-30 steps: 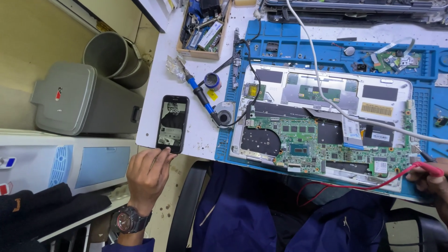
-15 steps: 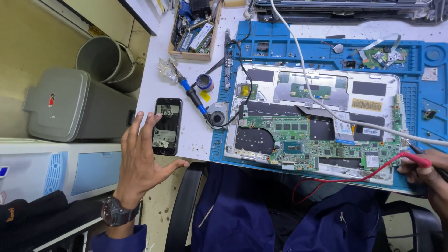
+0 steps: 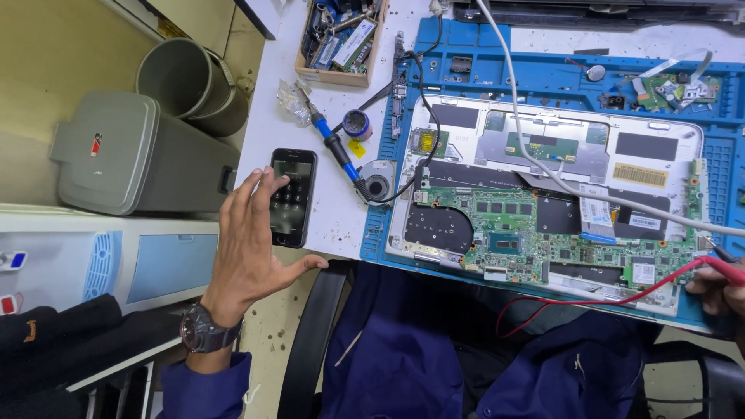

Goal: The person uses a multimeter to test points on a disassembled laptop motherboard while seated. They also use a smartphone to search for information and view images related to the laptop repair.

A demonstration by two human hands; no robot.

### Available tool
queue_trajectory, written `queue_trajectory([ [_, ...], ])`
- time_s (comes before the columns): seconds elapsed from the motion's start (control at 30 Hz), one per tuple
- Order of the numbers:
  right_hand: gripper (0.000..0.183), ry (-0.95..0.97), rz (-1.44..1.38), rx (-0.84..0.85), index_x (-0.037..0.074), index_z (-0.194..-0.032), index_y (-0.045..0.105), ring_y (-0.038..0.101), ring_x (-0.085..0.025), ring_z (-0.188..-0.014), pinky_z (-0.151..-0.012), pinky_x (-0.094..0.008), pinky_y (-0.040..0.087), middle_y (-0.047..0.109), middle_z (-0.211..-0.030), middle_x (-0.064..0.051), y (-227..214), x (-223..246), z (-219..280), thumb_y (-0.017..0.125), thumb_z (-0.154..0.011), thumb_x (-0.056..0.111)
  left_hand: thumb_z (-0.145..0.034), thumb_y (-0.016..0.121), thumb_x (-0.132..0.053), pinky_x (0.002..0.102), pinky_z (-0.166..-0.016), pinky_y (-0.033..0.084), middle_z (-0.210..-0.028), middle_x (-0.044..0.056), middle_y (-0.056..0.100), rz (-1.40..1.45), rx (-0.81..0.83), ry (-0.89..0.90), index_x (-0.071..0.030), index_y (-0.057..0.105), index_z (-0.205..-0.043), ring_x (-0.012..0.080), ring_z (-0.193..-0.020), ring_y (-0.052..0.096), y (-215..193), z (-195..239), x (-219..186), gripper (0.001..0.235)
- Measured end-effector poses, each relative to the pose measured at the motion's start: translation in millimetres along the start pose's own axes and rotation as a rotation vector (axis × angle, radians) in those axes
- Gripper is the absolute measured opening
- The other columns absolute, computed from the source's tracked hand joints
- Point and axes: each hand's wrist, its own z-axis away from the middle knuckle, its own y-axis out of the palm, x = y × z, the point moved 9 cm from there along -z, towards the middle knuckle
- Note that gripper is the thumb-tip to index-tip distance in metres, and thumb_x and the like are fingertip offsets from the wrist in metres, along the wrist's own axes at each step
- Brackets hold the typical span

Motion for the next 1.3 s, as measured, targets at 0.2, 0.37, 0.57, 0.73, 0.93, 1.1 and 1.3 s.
queue_trajectory([
  [0.2,0.04,0.01,-0.021,-0.015,-0.008,-0.138,0.06,0.05,-0.031,-0.076,-0.064,-0.046,0.046,0.064,-0.111,-0.029,3.4,13.9,6.7,0.044,-0.121,0.025,-0.078,0.049,-0.086,0.058,-0.12,0.033,-0.149,0.014,0.055,0.021,-0.078,0.008,-0.003,0.016,-0.163,0.0352,-0.143,0.043,-2.7,1.9,-1.1,0.123],
  [0.37,0.042,0.001,0.004,-0.012,-0.008,-0.141,0.059,0.051,-0.032,-0.077,-0.067,-0.049,0.048,0.063,-0.112,-0.029,7.0,25.5,9.1,0.042,-0.122,0.025,-0.08,0.043,-0.087,0.056,-0.121,0.031,-0.15,0.014,0.054,0.057,-0.058,0.014,-0.004,0.016,-0.163,0.0343,-0.146,0.04,-1.1,6.6,-4.1,0.12],
  [0.57,0.044,0.055,0.025,-0.032,-0.009,-0.142,0.058,0.05,-0.036,-0.073,-0.06,-0.052,0.045,0.063,-0.113,-0.031,5.6,14.4,-1.4,0.044,-0.123,0.028,-0.084,0.035,-0.085,0.058,-0.124,0.029,-0.152,0.013,0.051,0.136,-0.039,0.02,-0.005,0.024,-0.157,0.0348,-0.148,0.038,1.2,9.0,-8.8,0.109],
  [0.73,0.049,0.083,-0.012,-0.033,-0.012,-0.143,0.057,0.047,-0.038,-0.08,-0.066,-0.06,0.046,0.06,-0.118,-0.032,1.8,6.7,4.4,0.043,-0.121,0.029,-0.091,0.027,-0.08,0.059,-0.122,0.026,-0.15,0.017,0.052,0.182,-0.083,-0.084,-0.003,0.021,-0.158,0.0365,-0.149,0.036,-6.2,9.2,9.4,0.103],
  [0.93,0.041,-0.02,-0.016,-0.014,-0.009,-0.137,0.06,0.051,-0.029,-0.076,-0.063,-0.047,0.049,0.063,-0.106,-0.029,14.5,36.0,13.9,0.043,-0.12,0.024,-0.086,0.032,-0.087,0.059,-0.123,0.018,-0.141,0.016,0.053,0.273,-0.112,-0.088,-0.004,0.021,-0.157,0.035,-0.144,0.037,-2.5,13.8,11.6,0.11],
  [1.1,0.035,0.042,0.044,-0.046,-0.012,-0.139,0.057,0.051,-0.034,-0.08,-0.063,-0.054,0.05,0.061,-0.112,-0.03,13.1,38.7,12.8,0.04,-0.126,0.015,-0.092,0.026,-0.08,0.06,-0.122,0.027,-0.142,0.013,0.059,0.176,-0.132,-0.033,-0.006,0.022,-0.158,0.0331,-0.141,0.042,-2.5,14.1,3.7,0.1],
  [1.3,0.04,0.018,0.027,-0.015,-0.009,-0.143,0.057,0.051,-0.036,-0.079,-0.066,-0.052,0.047,0.063,-0.115,-0.03,5.1,23.6,8.4,0.04,-0.124,0.021,-0.091,0.02,-0.081,0.062,-0.124,0.024,-0.152,0.011,0.053,0.159,-0.035,-0.013,-0.008,0.021,-0.158,0.0353,-0.151,0.036,2.8,1.7,-5.7,0.099],
])
